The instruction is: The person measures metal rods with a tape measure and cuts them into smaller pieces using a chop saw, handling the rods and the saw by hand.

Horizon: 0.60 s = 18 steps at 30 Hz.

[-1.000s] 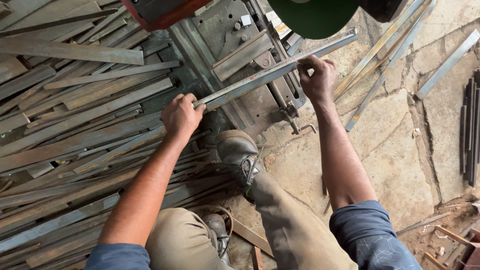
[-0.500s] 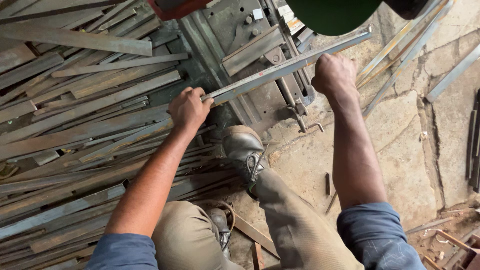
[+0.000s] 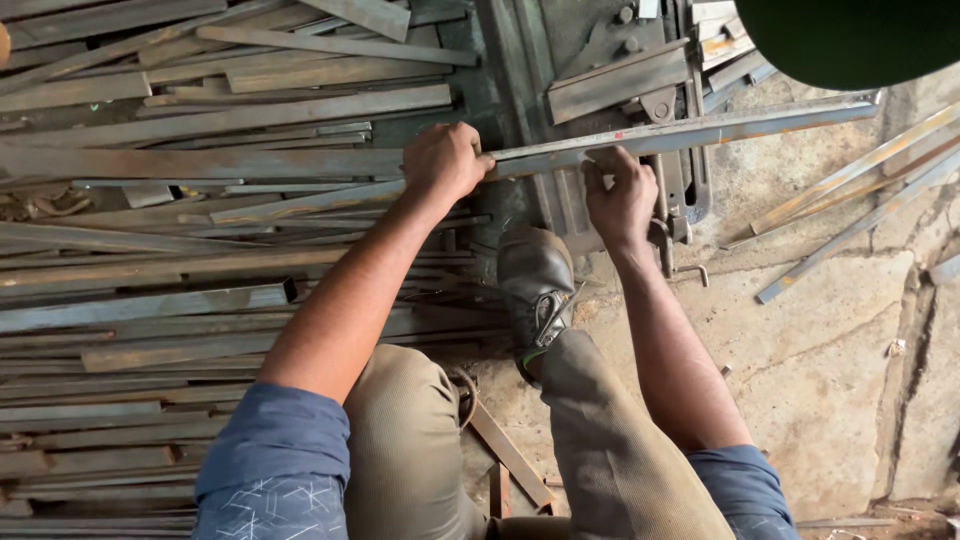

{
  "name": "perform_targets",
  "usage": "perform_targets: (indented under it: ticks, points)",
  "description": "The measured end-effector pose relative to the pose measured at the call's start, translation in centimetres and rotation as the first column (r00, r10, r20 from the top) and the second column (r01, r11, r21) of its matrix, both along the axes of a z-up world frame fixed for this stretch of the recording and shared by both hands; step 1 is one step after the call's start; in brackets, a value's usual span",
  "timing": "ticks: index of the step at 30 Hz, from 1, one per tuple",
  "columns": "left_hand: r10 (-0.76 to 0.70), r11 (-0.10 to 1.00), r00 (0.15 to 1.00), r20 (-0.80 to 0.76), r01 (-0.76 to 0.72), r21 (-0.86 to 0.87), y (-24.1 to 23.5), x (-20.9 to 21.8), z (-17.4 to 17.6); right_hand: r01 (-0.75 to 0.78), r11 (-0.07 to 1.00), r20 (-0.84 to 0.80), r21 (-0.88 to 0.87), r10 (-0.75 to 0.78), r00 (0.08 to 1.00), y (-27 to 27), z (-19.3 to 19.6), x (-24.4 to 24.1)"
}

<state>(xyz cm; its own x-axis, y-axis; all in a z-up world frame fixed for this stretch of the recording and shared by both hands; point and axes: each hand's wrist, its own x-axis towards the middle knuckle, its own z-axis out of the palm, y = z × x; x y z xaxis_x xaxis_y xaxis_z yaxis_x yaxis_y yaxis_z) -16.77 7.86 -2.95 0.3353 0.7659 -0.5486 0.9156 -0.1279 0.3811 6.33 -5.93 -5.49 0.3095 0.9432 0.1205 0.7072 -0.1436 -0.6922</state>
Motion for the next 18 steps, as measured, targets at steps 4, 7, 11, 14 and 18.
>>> perform_targets:
  ticks: [4,7,11,14,18]
  points:
    - [-0.003,1.000,1.000,-0.027,0.003,0.004,0.1,-0.4,-0.7,0.020,0.999,0.066,-0.029,-0.018,0.998,0.4,-0.5,0.6]
    - [-0.023,1.000,0.999,-0.036,0.023,0.014,0.0,-0.5,-1.4,-0.052,0.999,0.160,-0.010,0.053,0.986,0.9,-0.3,0.8]
    - [-0.022,0.998,1.000,-0.016,0.023,0.051,-0.2,-0.6,-1.6,-0.118,0.993,0.260,0.021,0.108,0.960,1.2,0.2,0.4]
    - [-0.032,0.999,0.999,-0.044,0.033,0.020,-0.2,-0.3,-1.2,-0.209,0.886,0.217,-0.415,0.319,0.923,1.7,0.8,1.6]
    - [-0.051,0.994,0.996,-0.075,0.043,-0.097,0.3,-0.5,-0.6,-0.095,0.551,0.299,-0.829,0.579,0.758,0.2,0.7,1.2]
